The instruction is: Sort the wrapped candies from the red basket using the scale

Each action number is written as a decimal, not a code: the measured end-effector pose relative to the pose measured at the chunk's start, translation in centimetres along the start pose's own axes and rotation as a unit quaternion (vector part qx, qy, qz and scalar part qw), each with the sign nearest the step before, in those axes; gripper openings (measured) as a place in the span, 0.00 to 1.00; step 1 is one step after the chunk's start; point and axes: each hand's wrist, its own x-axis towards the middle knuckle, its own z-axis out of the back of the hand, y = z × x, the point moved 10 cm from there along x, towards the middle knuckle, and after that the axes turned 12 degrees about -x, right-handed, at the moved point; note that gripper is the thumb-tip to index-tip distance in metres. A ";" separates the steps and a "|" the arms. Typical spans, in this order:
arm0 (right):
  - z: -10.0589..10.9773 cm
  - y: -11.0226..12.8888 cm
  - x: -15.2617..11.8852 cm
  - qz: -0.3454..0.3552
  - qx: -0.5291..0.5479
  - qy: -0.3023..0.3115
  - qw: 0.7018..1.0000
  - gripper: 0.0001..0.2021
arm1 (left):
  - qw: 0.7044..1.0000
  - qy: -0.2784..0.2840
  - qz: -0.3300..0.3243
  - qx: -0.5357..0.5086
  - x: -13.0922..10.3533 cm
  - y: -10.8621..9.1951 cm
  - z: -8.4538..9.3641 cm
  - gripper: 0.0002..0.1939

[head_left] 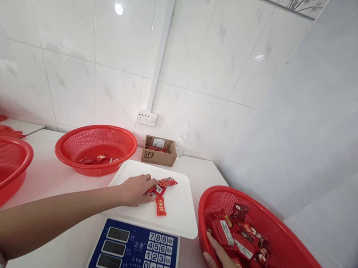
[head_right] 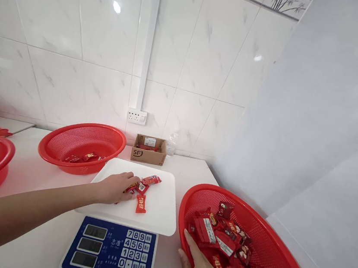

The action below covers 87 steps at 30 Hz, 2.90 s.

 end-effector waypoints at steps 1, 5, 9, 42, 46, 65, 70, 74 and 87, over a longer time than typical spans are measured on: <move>0.0 0.0 0.0 0.002 0.002 -0.002 1.000 0.27 | 1.000 0.003 0.000 0.000 0.0 0.0 0.0 0.21; -0.2 -0.1 0.1 0.011 0.011 -0.007 1.000 0.28 | 1.000 0.010 -0.001 -0.006 -0.3 -0.2 0.4 0.17; -0.3 -0.1 0.2 0.016 0.019 -0.015 1.000 0.27 | 1.000 -0.013 -0.002 -0.017 -0.6 -0.8 1.4 0.16; 0.2 0.1 -0.3 0.000 0.047 -0.025 0.999 0.26 | 0.984 -0.109 -0.140 -0.004 5.5 -2.8 -1.0 0.11; 0.5 0.2 -0.3 -0.001 0.053 -0.035 0.998 0.26 | 0.982 -0.114 -0.142 -0.050 5.1 -4.0 -0.3 0.11; 0.9 0.6 -0.5 0.010 0.053 -0.038 0.998 0.26 | 0.957 0.081 -0.279 -0.001 3.1 -10.4 -5.7 0.38; 0.6 0.2 -0.5 0.000 0.055 -0.031 0.998 0.26 | 0.956 0.069 -0.286 0.009 3.6 -9.6 -5.2 0.40; 0.5 0.3 -0.5 0.004 0.056 -0.031 0.998 0.26 | 0.971 0.011 -0.239 -0.013 4.4 -8.2 -4.4 0.24; 0.4 0.2 -0.5 0.003 0.068 -0.026 0.997 0.27 | 0.964 -0.137 -0.006 -0.229 2.7 -0.6 2.2 0.22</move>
